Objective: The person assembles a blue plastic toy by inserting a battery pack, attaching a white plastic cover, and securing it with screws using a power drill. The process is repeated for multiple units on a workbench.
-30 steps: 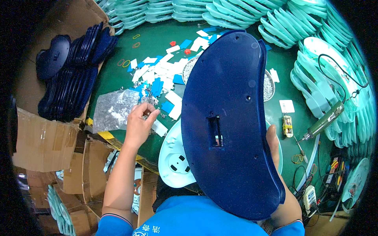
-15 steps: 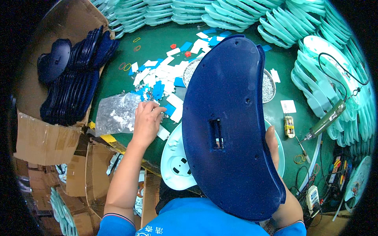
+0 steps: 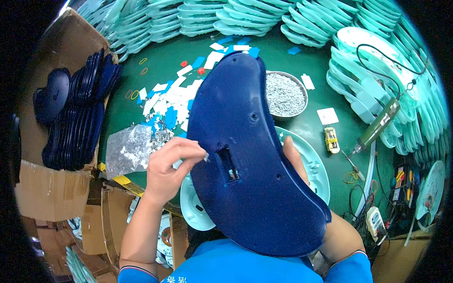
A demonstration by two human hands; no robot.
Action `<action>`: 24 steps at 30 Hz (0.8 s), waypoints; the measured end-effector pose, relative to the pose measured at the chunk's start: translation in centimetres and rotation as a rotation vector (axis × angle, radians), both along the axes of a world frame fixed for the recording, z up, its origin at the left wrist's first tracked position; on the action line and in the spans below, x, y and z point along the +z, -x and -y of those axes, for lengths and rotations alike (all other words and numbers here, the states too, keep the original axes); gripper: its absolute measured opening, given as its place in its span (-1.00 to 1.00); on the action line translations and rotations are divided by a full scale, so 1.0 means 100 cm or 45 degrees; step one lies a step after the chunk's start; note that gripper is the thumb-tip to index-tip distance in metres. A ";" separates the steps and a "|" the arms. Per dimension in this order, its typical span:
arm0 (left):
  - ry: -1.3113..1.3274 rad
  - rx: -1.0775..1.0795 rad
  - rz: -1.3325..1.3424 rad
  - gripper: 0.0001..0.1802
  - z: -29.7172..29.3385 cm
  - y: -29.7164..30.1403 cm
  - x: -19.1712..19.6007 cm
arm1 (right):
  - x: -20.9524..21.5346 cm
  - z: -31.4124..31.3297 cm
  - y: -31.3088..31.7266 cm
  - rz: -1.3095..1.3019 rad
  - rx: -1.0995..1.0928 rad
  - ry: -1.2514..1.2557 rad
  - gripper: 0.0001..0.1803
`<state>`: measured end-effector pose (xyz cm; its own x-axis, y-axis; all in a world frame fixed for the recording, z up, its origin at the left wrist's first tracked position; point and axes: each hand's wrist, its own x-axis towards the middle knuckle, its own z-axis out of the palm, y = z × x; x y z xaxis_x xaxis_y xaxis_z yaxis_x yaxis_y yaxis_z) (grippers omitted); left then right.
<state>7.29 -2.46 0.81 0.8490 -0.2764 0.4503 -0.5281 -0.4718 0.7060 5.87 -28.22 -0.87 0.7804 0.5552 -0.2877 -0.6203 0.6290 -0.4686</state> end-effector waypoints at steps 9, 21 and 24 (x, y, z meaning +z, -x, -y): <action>0.021 0.038 -0.135 -0.81 0.036 0.010 0.016 | 0.003 0.008 0.005 0.066 0.003 0.034 -0.13; -0.250 0.270 0.095 -0.34 0.048 0.019 0.025 | 0.012 0.006 0.020 0.021 0.092 0.074 -0.01; -0.217 0.358 -0.172 0.29 0.019 0.010 0.022 | 0.001 0.011 0.022 0.040 0.083 0.056 0.05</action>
